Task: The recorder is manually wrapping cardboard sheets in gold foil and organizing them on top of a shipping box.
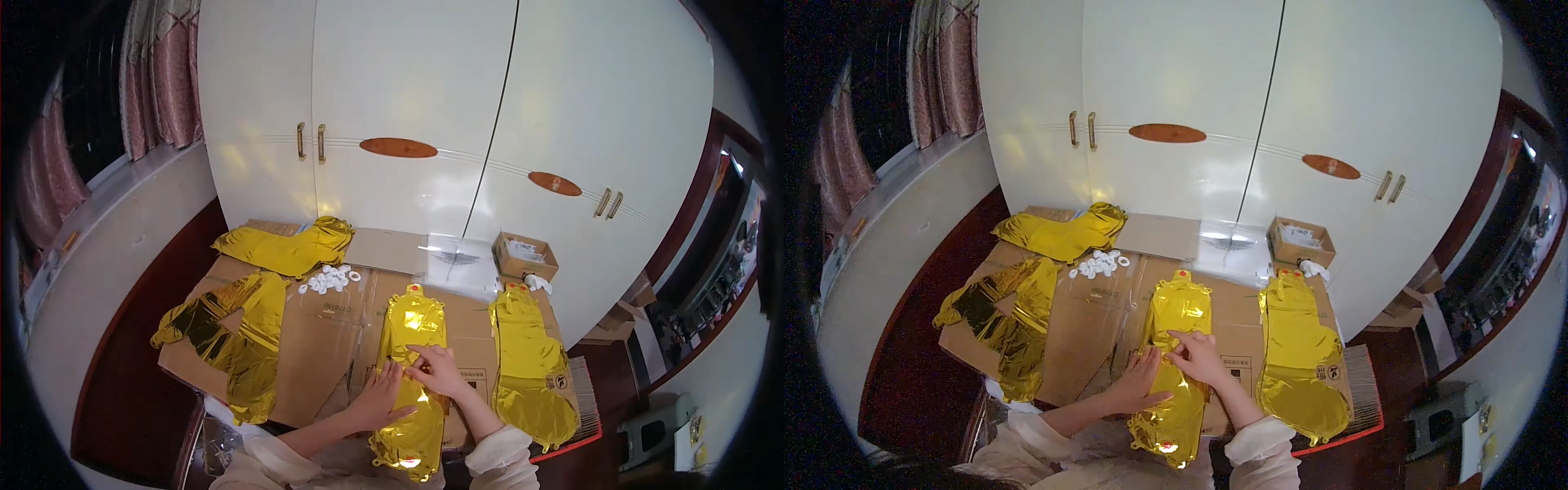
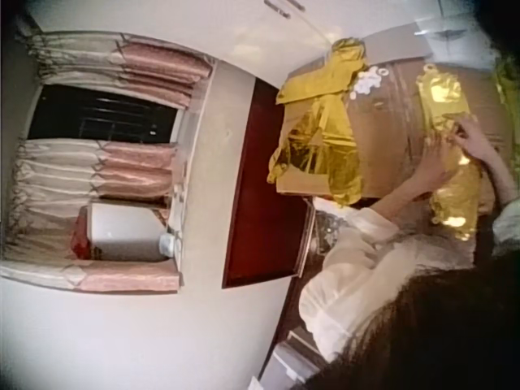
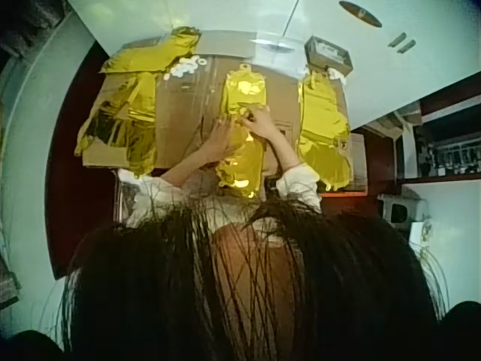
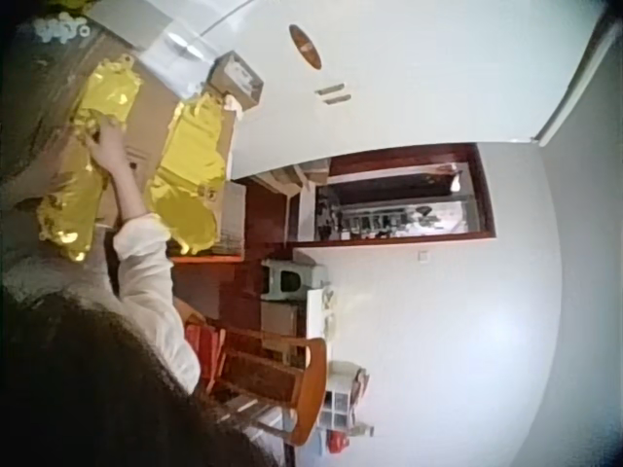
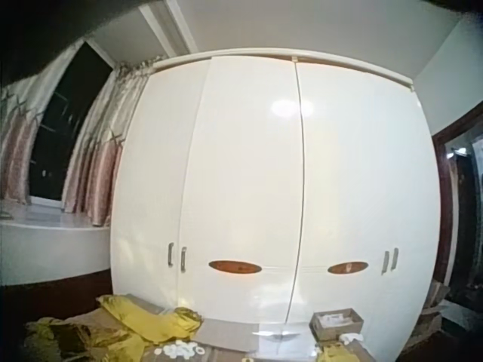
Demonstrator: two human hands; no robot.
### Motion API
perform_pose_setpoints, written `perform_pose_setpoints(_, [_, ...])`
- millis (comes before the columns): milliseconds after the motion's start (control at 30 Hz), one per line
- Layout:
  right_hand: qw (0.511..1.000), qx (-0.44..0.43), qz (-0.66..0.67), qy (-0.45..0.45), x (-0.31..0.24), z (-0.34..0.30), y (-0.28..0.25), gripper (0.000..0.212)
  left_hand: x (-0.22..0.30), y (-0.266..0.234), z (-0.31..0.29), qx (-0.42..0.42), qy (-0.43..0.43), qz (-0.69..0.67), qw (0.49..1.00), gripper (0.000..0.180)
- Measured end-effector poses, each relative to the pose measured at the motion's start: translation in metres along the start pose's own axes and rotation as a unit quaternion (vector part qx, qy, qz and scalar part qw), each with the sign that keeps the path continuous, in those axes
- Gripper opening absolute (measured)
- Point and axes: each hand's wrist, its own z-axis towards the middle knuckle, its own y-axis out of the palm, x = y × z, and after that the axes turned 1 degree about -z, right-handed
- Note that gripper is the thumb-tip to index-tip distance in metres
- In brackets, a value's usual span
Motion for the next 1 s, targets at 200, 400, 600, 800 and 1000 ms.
perform_pose_setpoints(200, [1.000,0.012,0.019,-0.019,0.003,-0.002,0.005,0.040,-0.012,-0.019,0.006,-0.011,0.009,0.028,1.000,0.084])
perform_pose_setpoints(400, [0.998,0.011,0.060,0.003,0.010,-0.002,0.012,0.034,-0.070,-0.043,0.039,-0.006,0.044,0.088,0.995,0.064])
perform_pose_setpoints(600, [0.998,0.001,0.059,-0.010,0.014,-0.002,0.012,0.031,-0.090,-0.056,0.062,-0.028,0.026,0.123,0.992,0.069])
perform_pose_setpoints(800, [0.999,-0.011,0.043,-0.027,0.015,-0.002,0.012,0.029,-0.103,-0.055,0.064,-0.017,0.015,0.111,0.994,0.074])
perform_pose_setpoints(1000, [0.998,0.007,0.053,-0.016,0.014,-0.002,0.011,0.029,-0.096,-0.059,0.063,-0.035,0.019,0.145,0.989,0.076])
